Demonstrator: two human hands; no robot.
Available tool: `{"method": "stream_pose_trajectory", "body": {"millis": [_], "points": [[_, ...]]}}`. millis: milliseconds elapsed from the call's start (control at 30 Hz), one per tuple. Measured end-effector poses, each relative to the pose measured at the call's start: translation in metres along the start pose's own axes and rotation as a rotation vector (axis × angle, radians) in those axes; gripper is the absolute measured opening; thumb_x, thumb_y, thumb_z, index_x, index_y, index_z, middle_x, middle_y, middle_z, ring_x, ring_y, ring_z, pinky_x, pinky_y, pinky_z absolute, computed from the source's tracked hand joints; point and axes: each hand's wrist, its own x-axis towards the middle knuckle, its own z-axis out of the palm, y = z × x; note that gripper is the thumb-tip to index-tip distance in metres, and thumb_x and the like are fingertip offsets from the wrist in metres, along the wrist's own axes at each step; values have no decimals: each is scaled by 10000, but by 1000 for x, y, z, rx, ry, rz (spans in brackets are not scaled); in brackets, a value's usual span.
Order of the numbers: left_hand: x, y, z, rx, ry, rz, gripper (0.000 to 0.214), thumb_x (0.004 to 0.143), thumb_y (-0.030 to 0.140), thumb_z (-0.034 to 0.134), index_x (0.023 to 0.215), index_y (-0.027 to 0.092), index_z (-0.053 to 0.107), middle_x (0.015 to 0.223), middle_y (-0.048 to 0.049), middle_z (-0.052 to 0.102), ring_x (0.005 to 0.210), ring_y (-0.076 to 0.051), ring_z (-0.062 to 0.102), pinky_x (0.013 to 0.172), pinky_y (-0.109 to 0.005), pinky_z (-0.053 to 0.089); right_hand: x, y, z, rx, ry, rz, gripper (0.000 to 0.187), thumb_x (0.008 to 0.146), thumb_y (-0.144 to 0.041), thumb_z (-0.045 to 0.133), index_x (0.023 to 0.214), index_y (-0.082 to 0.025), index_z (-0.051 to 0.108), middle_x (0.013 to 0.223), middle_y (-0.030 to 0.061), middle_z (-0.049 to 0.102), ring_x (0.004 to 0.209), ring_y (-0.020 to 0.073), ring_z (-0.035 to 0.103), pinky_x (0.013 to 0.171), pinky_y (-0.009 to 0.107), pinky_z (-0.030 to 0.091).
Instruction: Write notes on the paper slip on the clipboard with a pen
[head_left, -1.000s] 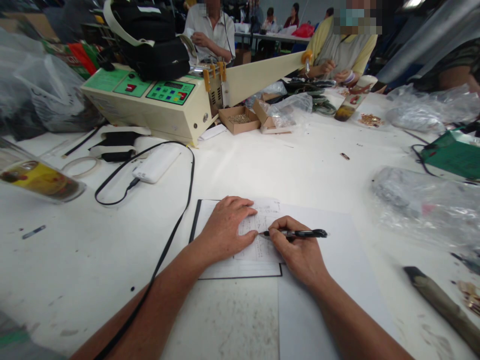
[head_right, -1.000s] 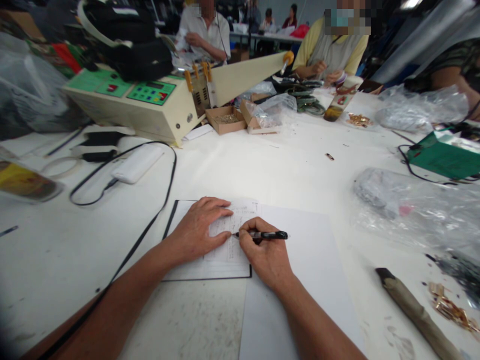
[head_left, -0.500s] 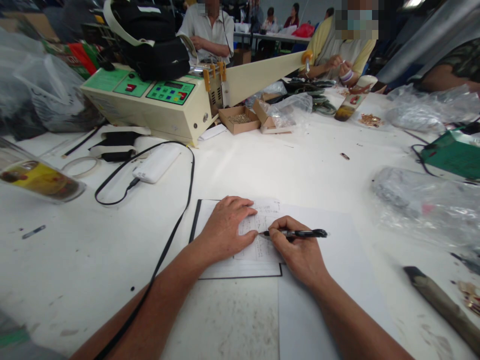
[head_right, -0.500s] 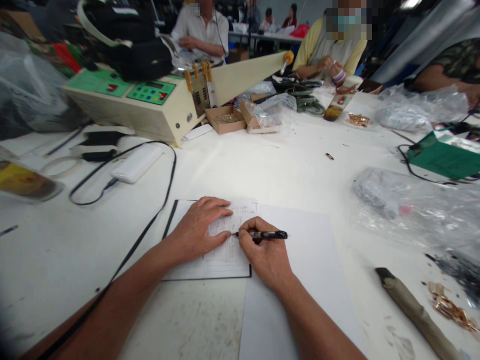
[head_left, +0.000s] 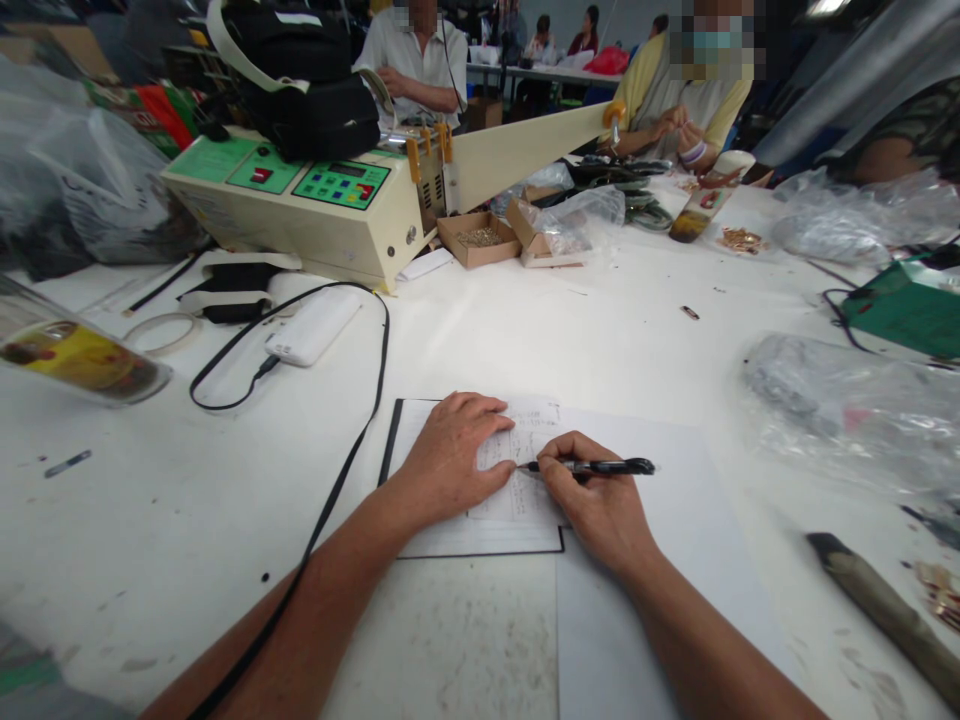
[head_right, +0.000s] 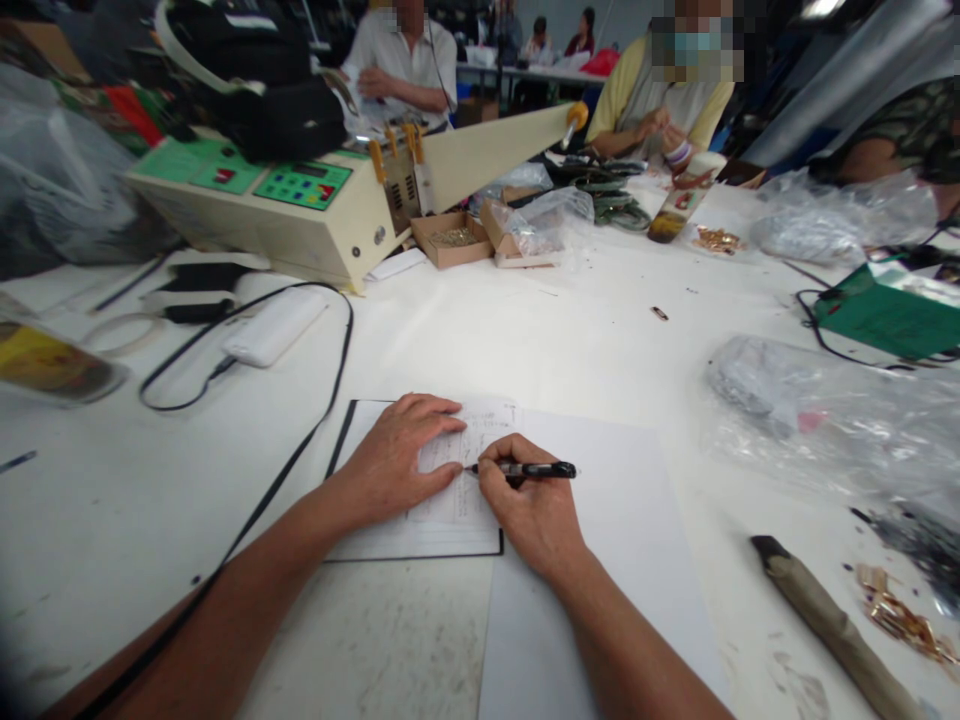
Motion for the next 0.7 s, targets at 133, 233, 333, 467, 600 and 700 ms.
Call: {"method": "stream_pose_trajectory", "body": {"millis": [133, 233, 333, 467, 600, 700], "points": [[0, -1, 1, 3, 5, 4, 427, 793, 273, 824, 1196, 205, 701, 1369, -71, 645, 1284, -305, 524, 1174, -530, 391, 0, 1, 0, 6, 8, 5, 149, 890, -276, 617, 759, -209, 638, 631, -44, 531, 560, 121, 418, 517, 269, 326], [1, -2, 1, 5, 10, 8, 431, 788, 271, 827, 1194, 203, 700, 1365, -72, 647, 1281, -305, 525, 1170, -529, 395, -1, 0, 0, 5, 7, 5, 148, 888, -276, 613, 758, -208, 637, 638, -42, 535, 562, 121, 420, 516, 268, 324], [1, -2, 1, 4, 12, 11, 429, 791, 274, 824, 1194, 201, 699, 1364, -71, 648, 1279, -305, 529, 1168, -528, 400, 0, -1, 0, -3, 0, 4, 152, 889, -280, 609, 758, -206, 636, 638, -41, 534, 562, 121, 423, 520, 267, 325], [0, -2, 1, 7, 10, 13, 429, 795, 286, 823, 1196, 206, 696, 1363, -71, 649, 1274, -309, 535, 1163, -532, 405, 0, -2, 0, -10, 3, 11, 156, 888, -286, 609, 757, -205, 635, 632, -40, 531, 557, 122, 420, 519, 268, 323], [-1, -1, 1, 6, 15, 10, 423, 792, 282, 823, 1190, 218, 697, 1363, -67, 651, 1273, -309, 536, 1164, -532, 403, 0, -2, 0, -5, 3, 12, 156, 887, -288, 610, 755, -207, 632, 632, -40, 529, 556, 124, 418, 516, 269, 322], [0, -1, 1, 2, 9, 8, 424, 791, 279, 824, 1191, 216, 697, 1366, -68, 649, 1278, -309, 532, 1166, -531, 401, 0, -1, 0, -9, 4, 10, 150, 886, -279, 613, 756, -207, 634, 638, -40, 535, 564, 124, 424, 522, 267, 327]]}}
